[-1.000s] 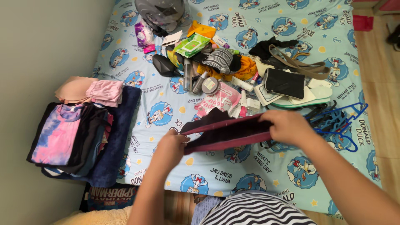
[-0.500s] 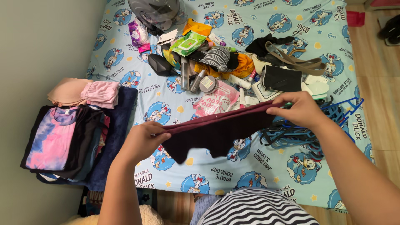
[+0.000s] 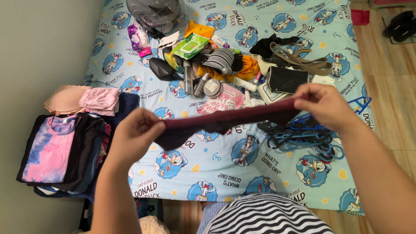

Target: The person folds clothes including a purple patterned garment, a black top, a yellow short, a beige cloth, and a black sock by hand on a bed before placing them into a pink dresser drawer.

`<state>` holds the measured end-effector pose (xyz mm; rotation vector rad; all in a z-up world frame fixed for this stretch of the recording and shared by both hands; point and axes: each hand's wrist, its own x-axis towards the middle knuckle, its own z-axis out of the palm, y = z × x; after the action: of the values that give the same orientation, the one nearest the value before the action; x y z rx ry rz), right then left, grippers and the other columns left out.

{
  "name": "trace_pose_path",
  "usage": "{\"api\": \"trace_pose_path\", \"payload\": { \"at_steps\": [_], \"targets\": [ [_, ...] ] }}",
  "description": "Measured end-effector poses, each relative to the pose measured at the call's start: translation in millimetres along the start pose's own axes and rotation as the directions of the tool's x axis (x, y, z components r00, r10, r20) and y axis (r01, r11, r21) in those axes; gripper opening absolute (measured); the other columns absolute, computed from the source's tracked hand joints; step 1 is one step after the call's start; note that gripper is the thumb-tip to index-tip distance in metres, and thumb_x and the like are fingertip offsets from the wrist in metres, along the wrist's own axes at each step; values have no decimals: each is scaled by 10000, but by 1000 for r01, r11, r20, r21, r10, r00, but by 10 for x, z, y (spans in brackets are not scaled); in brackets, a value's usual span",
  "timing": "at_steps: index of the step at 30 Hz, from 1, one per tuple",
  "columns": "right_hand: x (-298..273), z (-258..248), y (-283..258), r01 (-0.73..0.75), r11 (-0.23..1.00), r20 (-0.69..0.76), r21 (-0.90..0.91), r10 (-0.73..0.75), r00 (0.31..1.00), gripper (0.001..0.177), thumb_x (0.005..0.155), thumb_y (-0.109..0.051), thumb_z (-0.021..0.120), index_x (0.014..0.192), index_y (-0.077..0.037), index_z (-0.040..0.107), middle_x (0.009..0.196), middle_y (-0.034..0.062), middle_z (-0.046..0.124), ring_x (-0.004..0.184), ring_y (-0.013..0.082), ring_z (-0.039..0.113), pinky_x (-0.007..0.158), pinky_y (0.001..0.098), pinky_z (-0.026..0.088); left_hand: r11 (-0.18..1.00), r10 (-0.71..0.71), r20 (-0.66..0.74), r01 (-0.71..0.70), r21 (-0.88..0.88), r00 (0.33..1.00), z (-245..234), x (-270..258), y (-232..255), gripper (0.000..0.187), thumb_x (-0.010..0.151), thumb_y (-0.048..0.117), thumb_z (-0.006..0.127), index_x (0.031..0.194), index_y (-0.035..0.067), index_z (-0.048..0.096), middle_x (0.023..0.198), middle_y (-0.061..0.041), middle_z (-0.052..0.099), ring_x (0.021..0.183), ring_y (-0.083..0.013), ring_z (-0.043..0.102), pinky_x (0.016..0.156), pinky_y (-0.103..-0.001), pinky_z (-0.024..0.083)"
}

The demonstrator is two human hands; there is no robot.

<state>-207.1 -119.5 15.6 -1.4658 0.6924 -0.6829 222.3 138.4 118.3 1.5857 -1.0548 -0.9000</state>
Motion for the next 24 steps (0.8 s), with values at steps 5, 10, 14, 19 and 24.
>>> {"api": "trace_pose_path", "payload": {
  "at_steps": [5,10,14,19,24],
  "targets": [
    [27,554,-46,-180,981,-183,-69,165,969,119,969,-63,700,1083,-47,666,918,58,718,794,97,633,679,258,510,972,-217,111,225,-71,970,524,32,76,151,898,72,694,1018,-17,715,927,-25,741,706,-78,668,572,-254,560],
    [-190,1191,-355,-117,988,-30,-97,114,993,234,922,-65,682,1155,-52,701,958,60,788,836,82,723,736,247,596,970,-102,432,185,-155,896,1363,-81,130,354,834,9,702,1187,-4,683,985,-59,767,870,-126,747,769,-273,619],
    [-286,1400,-609,-75,950,45,-303,93,995,307,946,-93,650,1246,-66,710,920,67,801,775,90,688,692,264,566,989,-99,324,58,134,941,1656,-85,326,258,882,64,690,1131,9,730,939,-122,805,809,-146,779,749,-281,612],
    [-278,1369,-755,40,902,113,-430,9,994,333,941,-90,614,1260,-64,707,885,68,794,750,92,707,703,262,574,936,25,214,-98,338,977,1669,-145,560,183,865,119,744,1038,74,783,867,-126,729,703,-233,708,663,-331,551],
    [-277,1344,-813,156,952,243,-262,-92,966,367,957,-68,613,1321,-46,652,986,58,805,872,80,746,784,258,592,910,285,122,-308,276,951,1641,-149,539,123,833,94,766,945,44,765,864,-86,630,777,-243,653,694,-343,535]
  ]
}}
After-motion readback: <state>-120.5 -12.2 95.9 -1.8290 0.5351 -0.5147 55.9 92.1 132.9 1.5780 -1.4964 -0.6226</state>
